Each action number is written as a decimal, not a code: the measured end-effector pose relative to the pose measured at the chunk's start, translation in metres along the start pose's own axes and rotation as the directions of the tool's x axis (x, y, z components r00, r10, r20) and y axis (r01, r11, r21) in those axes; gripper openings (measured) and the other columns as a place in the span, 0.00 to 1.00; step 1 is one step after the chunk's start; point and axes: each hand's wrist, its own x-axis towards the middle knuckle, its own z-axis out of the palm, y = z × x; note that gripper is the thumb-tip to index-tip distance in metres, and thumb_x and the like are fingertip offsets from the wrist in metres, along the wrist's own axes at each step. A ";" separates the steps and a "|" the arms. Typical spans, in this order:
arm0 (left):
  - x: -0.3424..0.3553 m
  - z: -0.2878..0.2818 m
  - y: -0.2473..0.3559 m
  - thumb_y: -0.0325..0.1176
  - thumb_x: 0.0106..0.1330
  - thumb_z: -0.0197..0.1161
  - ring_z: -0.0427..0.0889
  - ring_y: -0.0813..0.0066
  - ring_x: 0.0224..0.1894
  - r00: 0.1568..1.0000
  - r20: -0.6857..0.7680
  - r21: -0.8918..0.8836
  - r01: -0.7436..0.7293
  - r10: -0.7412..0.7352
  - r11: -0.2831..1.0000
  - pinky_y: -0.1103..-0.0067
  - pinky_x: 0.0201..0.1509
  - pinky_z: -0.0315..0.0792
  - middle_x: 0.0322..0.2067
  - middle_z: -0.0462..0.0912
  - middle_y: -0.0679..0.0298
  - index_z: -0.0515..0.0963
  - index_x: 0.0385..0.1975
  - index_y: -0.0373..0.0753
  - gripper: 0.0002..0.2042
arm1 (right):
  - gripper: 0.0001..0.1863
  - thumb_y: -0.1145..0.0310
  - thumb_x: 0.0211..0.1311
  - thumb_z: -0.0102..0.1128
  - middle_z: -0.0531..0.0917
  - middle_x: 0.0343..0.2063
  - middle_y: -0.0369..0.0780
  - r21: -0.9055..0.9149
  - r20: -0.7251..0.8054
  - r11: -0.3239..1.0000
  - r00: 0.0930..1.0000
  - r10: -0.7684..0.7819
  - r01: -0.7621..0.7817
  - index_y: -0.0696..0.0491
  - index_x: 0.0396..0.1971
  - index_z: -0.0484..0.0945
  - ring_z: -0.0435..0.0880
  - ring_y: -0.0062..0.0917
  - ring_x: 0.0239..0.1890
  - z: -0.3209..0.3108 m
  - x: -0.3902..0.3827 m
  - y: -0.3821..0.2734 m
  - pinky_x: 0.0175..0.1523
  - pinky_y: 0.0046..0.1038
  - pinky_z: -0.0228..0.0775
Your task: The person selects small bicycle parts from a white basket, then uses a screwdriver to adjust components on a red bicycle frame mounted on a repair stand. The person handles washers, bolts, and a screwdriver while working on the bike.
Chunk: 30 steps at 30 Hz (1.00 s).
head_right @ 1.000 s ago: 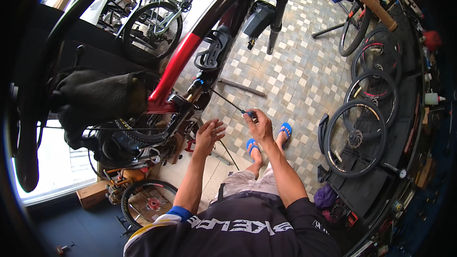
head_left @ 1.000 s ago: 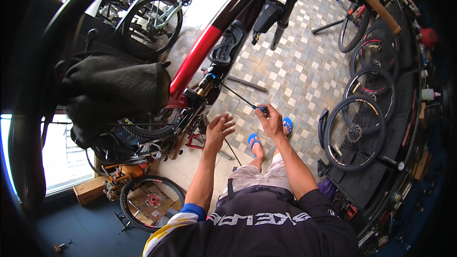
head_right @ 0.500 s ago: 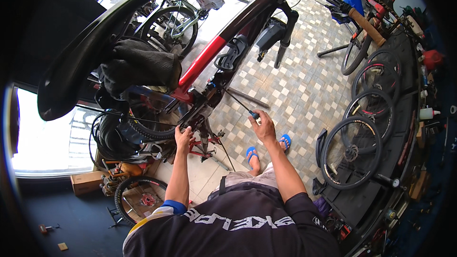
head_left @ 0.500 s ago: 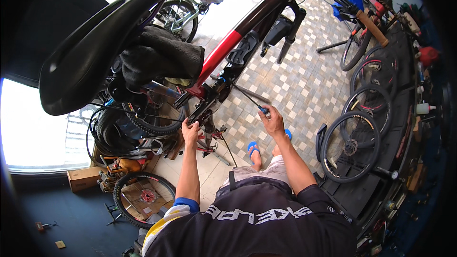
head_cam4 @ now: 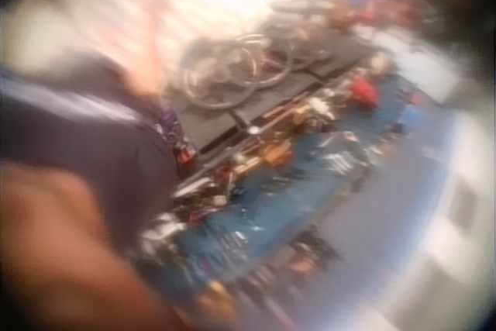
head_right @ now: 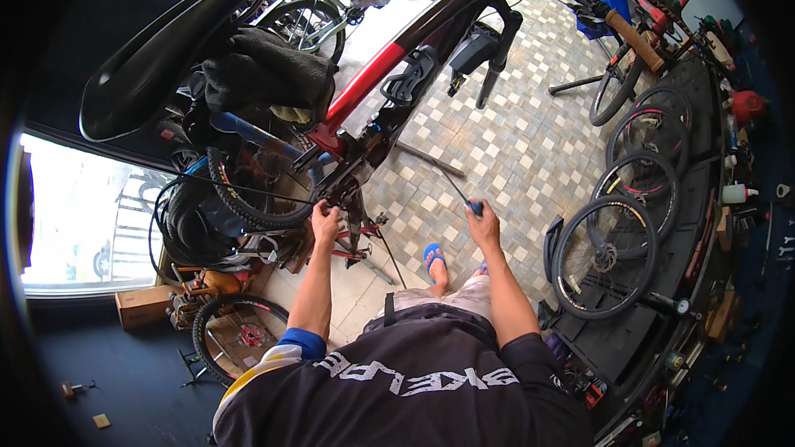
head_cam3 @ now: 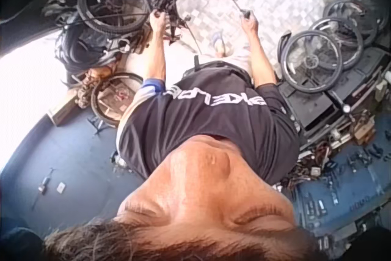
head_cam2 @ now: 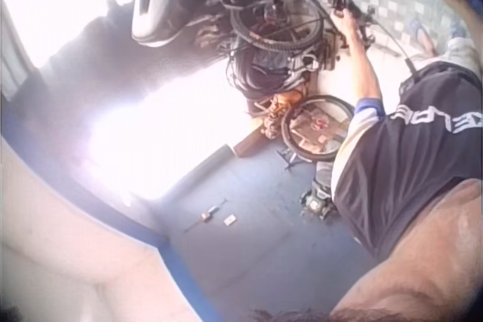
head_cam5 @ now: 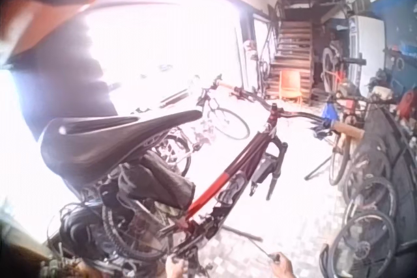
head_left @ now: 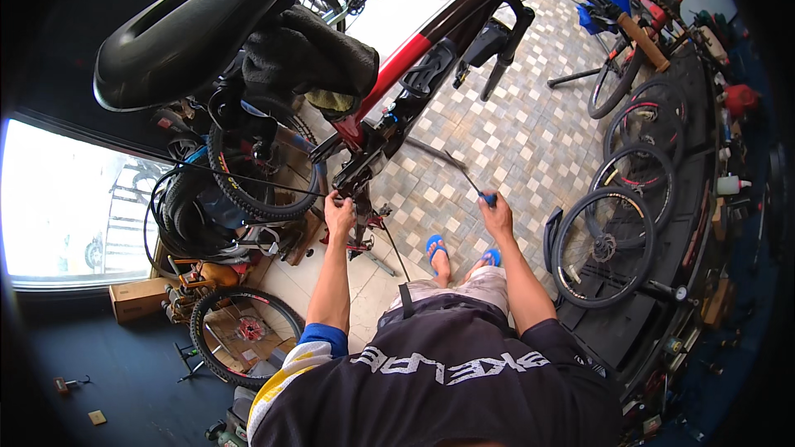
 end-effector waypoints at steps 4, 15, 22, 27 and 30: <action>-0.031 0.001 -0.072 0.40 0.61 0.70 0.87 0.57 0.43 0.999 0.044 0.276 0.000 -0.012 0.961 0.64 0.50 0.80 0.43 0.85 0.49 0.71 0.62 0.38 0.30 | 0.21 0.50 0.63 0.66 0.87 0.41 0.47 -0.099 -0.018 0.982 0.987 0.160 -0.161 0.51 0.46 0.83 0.87 0.43 0.45 -0.030 -0.058 0.033 0.50 0.40 0.76; -0.227 0.039 -0.170 0.47 0.60 0.68 0.89 0.50 0.43 0.635 0.754 0.583 -0.531 -0.167 0.614 0.64 0.50 0.81 0.39 0.89 0.46 0.87 0.44 0.35 0.21 | 0.20 0.52 0.59 0.70 0.83 0.20 0.40 -0.010 -0.015 0.834 0.834 0.551 -0.551 0.56 0.36 0.83 0.85 0.32 0.23 -0.130 -0.278 0.135 0.34 0.35 0.75; -0.304 0.047 -0.201 0.44 0.62 0.68 0.89 0.59 0.34 0.717 0.696 0.449 -0.392 -0.038 0.803 0.68 0.42 0.82 0.35 0.89 0.48 0.85 0.46 0.34 0.20 | 0.18 0.53 0.59 0.70 0.84 0.21 0.40 -0.015 0.016 0.819 0.819 0.574 -0.574 0.55 0.36 0.83 0.85 0.29 0.25 -0.160 -0.435 0.163 0.34 0.34 0.75; -0.400 0.014 -0.244 0.43 0.65 0.66 0.88 0.48 0.42 0.576 0.816 0.427 -0.550 -0.045 0.717 0.63 0.50 0.81 0.39 0.88 0.43 0.86 0.44 0.35 0.17 | 0.19 0.56 0.60 0.72 0.86 0.25 0.40 -0.053 0.012 0.829 0.829 0.559 -0.557 0.57 0.38 0.82 0.84 0.24 0.25 -0.164 -0.525 0.158 0.33 0.31 0.75; -0.436 0.009 -0.245 0.41 0.64 0.67 0.88 0.47 0.40 0.420 0.907 0.312 -0.739 0.045 0.597 0.61 0.49 0.80 0.36 0.88 0.45 0.85 0.43 0.36 0.16 | 0.20 0.55 0.59 0.72 0.87 0.28 0.44 -0.123 -0.079 0.871 0.880 0.469 -0.476 0.57 0.38 0.82 0.85 0.29 0.29 -0.164 -0.558 0.150 0.37 0.34 0.75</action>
